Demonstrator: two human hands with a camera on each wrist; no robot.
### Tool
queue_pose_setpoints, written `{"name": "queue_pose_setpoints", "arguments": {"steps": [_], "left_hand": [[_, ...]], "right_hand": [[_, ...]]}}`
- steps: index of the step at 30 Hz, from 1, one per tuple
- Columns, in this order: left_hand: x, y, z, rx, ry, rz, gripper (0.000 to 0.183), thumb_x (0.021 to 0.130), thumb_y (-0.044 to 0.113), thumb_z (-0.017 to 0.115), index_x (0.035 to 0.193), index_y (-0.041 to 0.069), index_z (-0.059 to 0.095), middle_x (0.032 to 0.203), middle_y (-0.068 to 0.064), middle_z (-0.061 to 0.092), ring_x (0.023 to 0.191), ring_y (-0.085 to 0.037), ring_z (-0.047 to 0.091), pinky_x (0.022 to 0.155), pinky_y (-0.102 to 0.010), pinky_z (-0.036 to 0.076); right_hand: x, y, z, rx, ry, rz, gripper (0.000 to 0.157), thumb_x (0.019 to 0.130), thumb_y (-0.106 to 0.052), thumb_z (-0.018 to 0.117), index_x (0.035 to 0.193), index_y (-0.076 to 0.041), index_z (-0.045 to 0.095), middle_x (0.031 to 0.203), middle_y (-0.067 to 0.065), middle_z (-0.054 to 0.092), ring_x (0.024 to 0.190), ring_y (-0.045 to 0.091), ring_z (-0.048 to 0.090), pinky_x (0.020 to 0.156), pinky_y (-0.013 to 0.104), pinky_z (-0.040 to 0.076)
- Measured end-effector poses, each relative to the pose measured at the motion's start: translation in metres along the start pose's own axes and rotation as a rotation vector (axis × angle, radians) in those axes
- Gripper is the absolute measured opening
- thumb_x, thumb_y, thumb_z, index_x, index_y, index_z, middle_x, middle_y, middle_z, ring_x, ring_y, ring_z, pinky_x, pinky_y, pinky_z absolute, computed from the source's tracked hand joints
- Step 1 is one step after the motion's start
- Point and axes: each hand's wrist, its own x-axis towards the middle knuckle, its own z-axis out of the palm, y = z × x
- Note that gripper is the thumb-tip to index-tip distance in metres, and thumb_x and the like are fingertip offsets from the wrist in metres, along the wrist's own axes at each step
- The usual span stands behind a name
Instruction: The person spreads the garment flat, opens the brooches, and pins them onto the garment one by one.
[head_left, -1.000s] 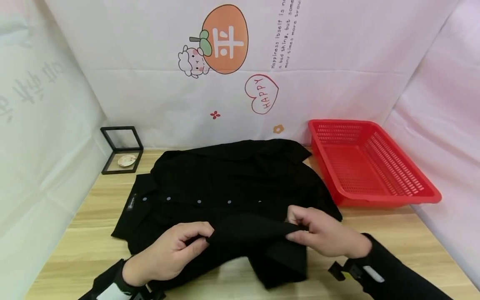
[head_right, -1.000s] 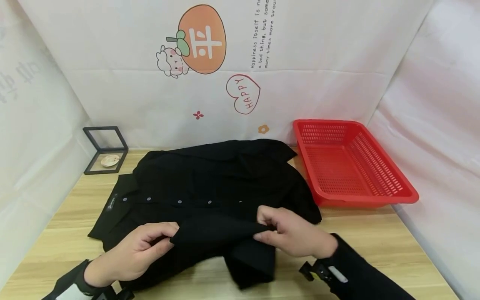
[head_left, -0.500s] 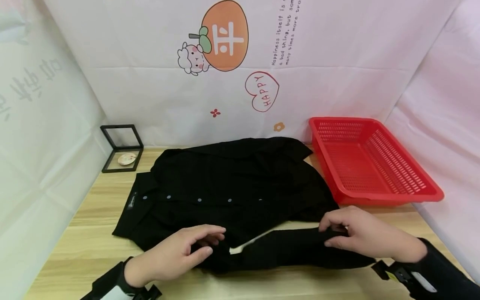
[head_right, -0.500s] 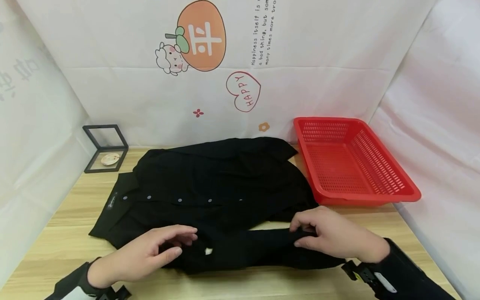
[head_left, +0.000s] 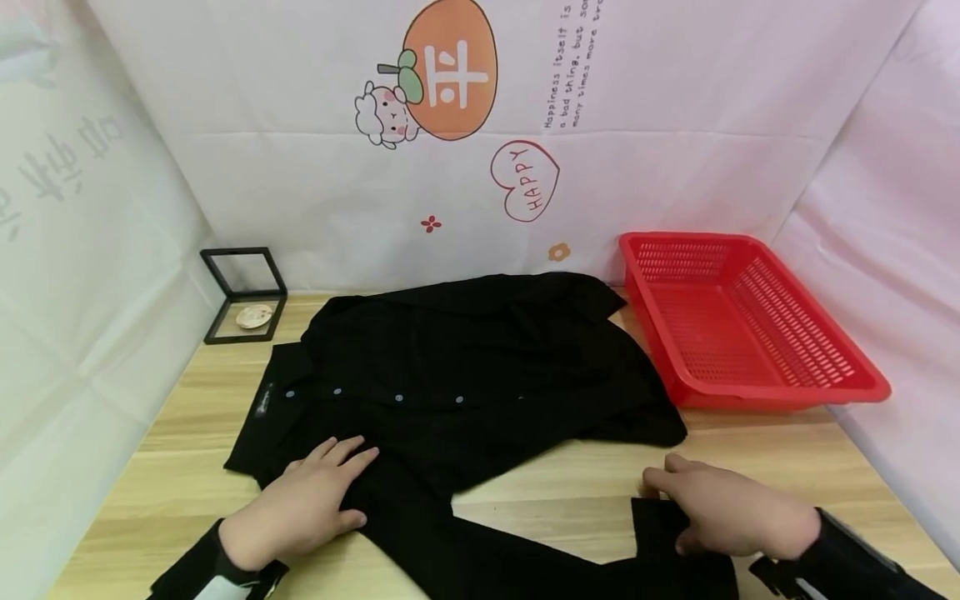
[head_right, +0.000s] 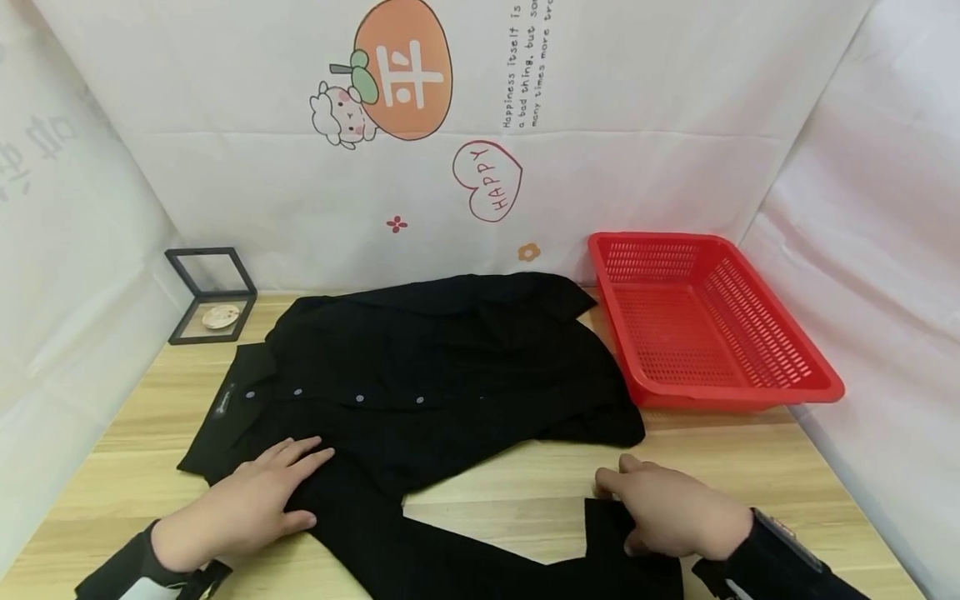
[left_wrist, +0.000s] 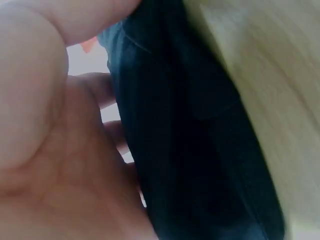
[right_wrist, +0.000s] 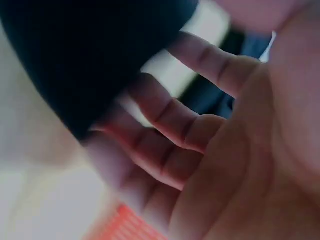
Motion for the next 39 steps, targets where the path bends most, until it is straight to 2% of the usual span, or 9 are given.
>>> {"name": "queue_pose_setpoints", "arguments": {"steps": [4, 8, 13, 16, 20, 25, 28, 32, 39], "left_hand": [[0.001, -0.006, 0.000, 0.044, 0.104, 0.062, 0.039, 0.085, 0.027, 0.081, 0.120, 0.016, 0.069, 0.135, -0.010, 0.055, 0.122, -0.040, 0.051, 0.085, -0.064, 0.046], [0.006, -0.014, -0.005, 0.057, 0.196, 0.206, 0.013, 0.085, 0.016, 0.080, 0.092, 0.023, 0.072, 0.108, 0.005, 0.063, 0.096, -0.020, 0.061, 0.076, -0.047, 0.052], [-0.001, -0.024, -0.021, -0.082, 0.229, 0.307, 0.009, 0.097, 0.016, 0.067, 0.096, 0.026, 0.068, 0.092, 0.019, 0.057, 0.081, -0.002, 0.055, 0.073, -0.033, 0.051], [-0.007, -0.028, -0.026, -0.123, 0.242, 0.323, 0.013, 0.101, 0.014, 0.060, 0.099, 0.024, 0.068, 0.093, 0.019, 0.057, 0.083, 0.000, 0.055, 0.075, -0.031, 0.052], [-0.007, -0.029, -0.022, -0.127, 0.207, 0.337, 0.013, 0.097, 0.012, 0.065, 0.102, 0.020, 0.073, 0.100, 0.017, 0.061, 0.091, -0.002, 0.059, 0.080, -0.032, 0.053], [-0.001, -0.028, -0.014, -0.089, 0.083, 0.285, 0.014, 0.097, 0.012, 0.065, 0.106, 0.016, 0.075, 0.102, 0.016, 0.062, 0.096, -0.005, 0.061, 0.083, -0.037, 0.053], [0.001, -0.028, -0.012, -0.053, 0.048, 0.281, 0.015, 0.100, 0.017, 0.062, 0.107, 0.016, 0.075, 0.101, 0.013, 0.063, 0.096, -0.006, 0.060, 0.084, -0.039, 0.052], [0.003, -0.027, -0.012, -0.057, 0.063, 0.294, 0.014, 0.099, 0.018, 0.064, 0.105, 0.017, 0.076, 0.099, 0.012, 0.064, 0.094, -0.005, 0.061, 0.084, -0.038, 0.053], [-0.001, -0.028, -0.014, -0.050, 0.043, 0.261, 0.018, 0.100, 0.013, 0.061, 0.112, 0.017, 0.074, 0.108, 0.010, 0.067, 0.104, -0.015, 0.064, 0.089, -0.043, 0.051]], "right_hand": [[0.001, 0.008, -0.002, -0.043, 0.052, -0.066, 0.031, 0.079, -0.021, 0.083, 0.098, -0.027, 0.058, 0.085, -0.018, 0.051, 0.073, 0.001, 0.048, 0.064, 0.029, 0.045], [-0.009, 0.023, -0.019, -0.063, 0.134, 0.011, 0.024, 0.084, -0.020, 0.079, 0.100, -0.022, 0.062, 0.083, -0.018, 0.054, 0.074, 0.002, 0.052, 0.065, 0.030, 0.047], [-0.015, 0.030, -0.028, -0.290, 0.247, 0.120, 0.025, 0.077, -0.019, 0.084, 0.087, -0.018, 0.060, 0.072, -0.012, 0.048, 0.062, 0.006, 0.046, 0.060, 0.031, 0.043], [-0.004, 0.022, -0.028, -0.351, 0.300, 0.095, 0.024, 0.079, -0.020, 0.083, 0.088, -0.017, 0.060, 0.075, -0.010, 0.050, 0.064, 0.006, 0.046, 0.060, 0.033, 0.044], [0.023, 0.009, -0.028, -0.293, 0.401, -0.010, 0.030, 0.083, -0.014, 0.081, 0.108, -0.009, 0.064, 0.095, 0.002, 0.058, 0.076, 0.011, 0.056, 0.065, 0.035, 0.050], [0.051, 0.006, -0.021, -0.416, 0.463, -0.091, 0.055, 0.084, -0.008, 0.078, 0.134, 0.002, 0.057, 0.130, 0.022, 0.055, 0.110, 0.035, 0.060, 0.085, 0.049, 0.053], [0.061, 0.009, -0.016, -0.480, 0.454, -0.093, 0.051, 0.086, -0.002, 0.073, 0.134, 0.005, 0.056, 0.124, 0.022, 0.057, 0.106, 0.034, 0.060, 0.084, 0.047, 0.053], [0.069, 0.017, -0.014, -0.496, 0.493, -0.113, 0.043, 0.085, 0.011, 0.066, 0.127, 0.009, 0.058, 0.112, 0.019, 0.056, 0.096, 0.027, 0.059, 0.081, 0.040, 0.054], [0.072, 0.025, -0.019, -0.504, 0.544, -0.119, 0.045, 0.084, 0.018, 0.057, 0.129, 0.013, 0.055, 0.130, 0.028, 0.054, 0.118, 0.037, 0.056, 0.085, 0.041, 0.054]]}}
